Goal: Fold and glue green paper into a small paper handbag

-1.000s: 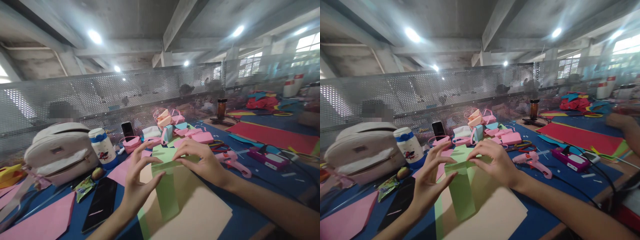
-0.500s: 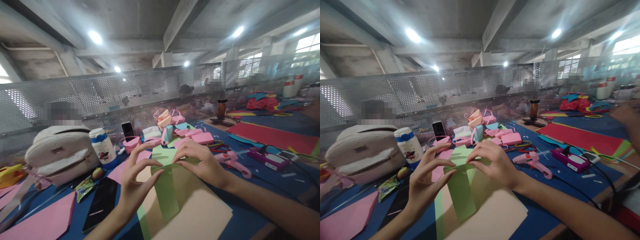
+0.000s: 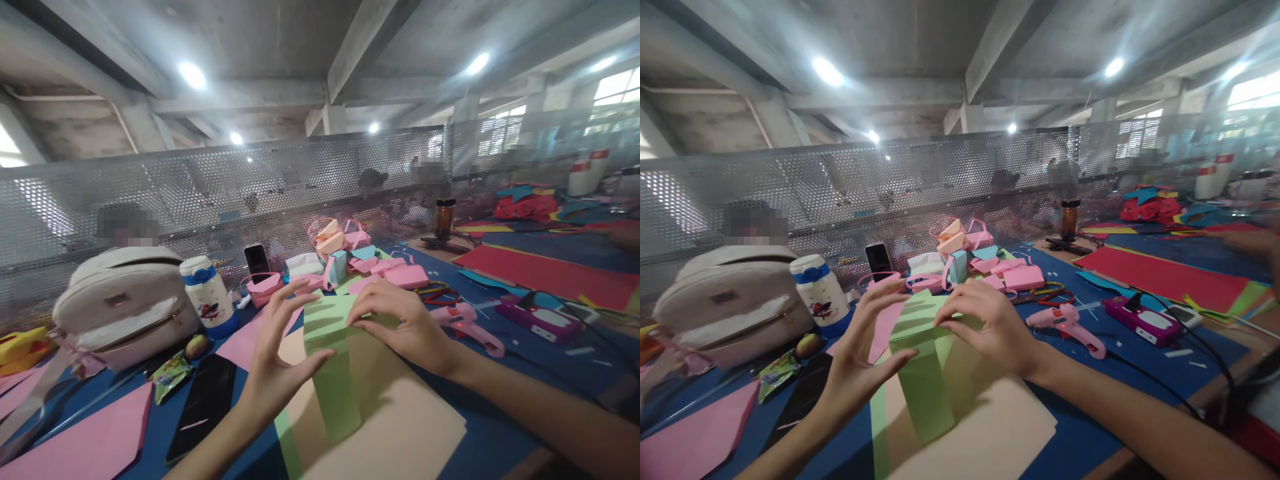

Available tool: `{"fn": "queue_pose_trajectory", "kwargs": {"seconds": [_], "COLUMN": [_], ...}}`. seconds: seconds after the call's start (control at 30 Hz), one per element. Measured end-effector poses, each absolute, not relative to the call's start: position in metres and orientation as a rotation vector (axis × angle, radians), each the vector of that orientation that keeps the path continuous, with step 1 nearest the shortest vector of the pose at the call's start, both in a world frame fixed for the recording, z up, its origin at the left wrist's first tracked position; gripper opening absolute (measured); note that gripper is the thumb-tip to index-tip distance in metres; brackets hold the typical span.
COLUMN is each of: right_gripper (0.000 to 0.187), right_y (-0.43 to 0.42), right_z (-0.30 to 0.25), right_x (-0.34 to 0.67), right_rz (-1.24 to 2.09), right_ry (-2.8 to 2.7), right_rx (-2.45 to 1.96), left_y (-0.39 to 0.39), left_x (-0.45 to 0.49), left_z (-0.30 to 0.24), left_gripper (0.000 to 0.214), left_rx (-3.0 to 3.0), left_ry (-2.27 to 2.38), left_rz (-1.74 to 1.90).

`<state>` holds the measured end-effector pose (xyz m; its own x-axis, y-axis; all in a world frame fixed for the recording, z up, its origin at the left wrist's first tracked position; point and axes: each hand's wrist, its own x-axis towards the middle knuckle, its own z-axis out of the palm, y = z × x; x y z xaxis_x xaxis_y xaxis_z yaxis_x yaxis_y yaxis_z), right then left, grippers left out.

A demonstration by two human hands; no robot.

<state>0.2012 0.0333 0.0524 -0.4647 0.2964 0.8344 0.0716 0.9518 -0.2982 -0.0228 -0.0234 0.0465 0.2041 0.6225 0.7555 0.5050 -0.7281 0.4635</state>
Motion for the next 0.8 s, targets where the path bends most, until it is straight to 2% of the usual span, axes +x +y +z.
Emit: {"fn": "queue_pose_trajectory", "kwargs": {"seconds": [0.07,0.3,0.43,0.57,0.8], "right_gripper": [0.012,0.018,0.014,0.011,0.012], "right_y": [0.034,0.032,0.03,0.029,0.023], "right_z": [0.055,0.07,0.08,0.095,0.102], "right_x": [0.203,0.202,0.195,0.188,0.18], "right_rz": [0.208,0.039,0.001,-0.06,-0.082], "right_ry": [-2.068,-2.144,-2.209,-2.341,-2.489], "right_rx": [-0.262,-0.231,-0.194,-0.107,-0.006], "left_y": [-0.023,-0.032,-0.041,-0.043,-0.027], "left_x": [-0.025,-0.035,-0.038,-0.044,-0.062], "left_z": [0.05,0.08,0.092,0.092,0.08], "left_gripper": [0.053,0.022,0.02,0.032,0.073], "left_rx": [2.259,2.227,2.376,2.364,2.241], "left_ry": [1.058,1.075,1.123,1.169,0.919], "left_rz": [1.46,1.335,1.219,1.1,0.94]}}
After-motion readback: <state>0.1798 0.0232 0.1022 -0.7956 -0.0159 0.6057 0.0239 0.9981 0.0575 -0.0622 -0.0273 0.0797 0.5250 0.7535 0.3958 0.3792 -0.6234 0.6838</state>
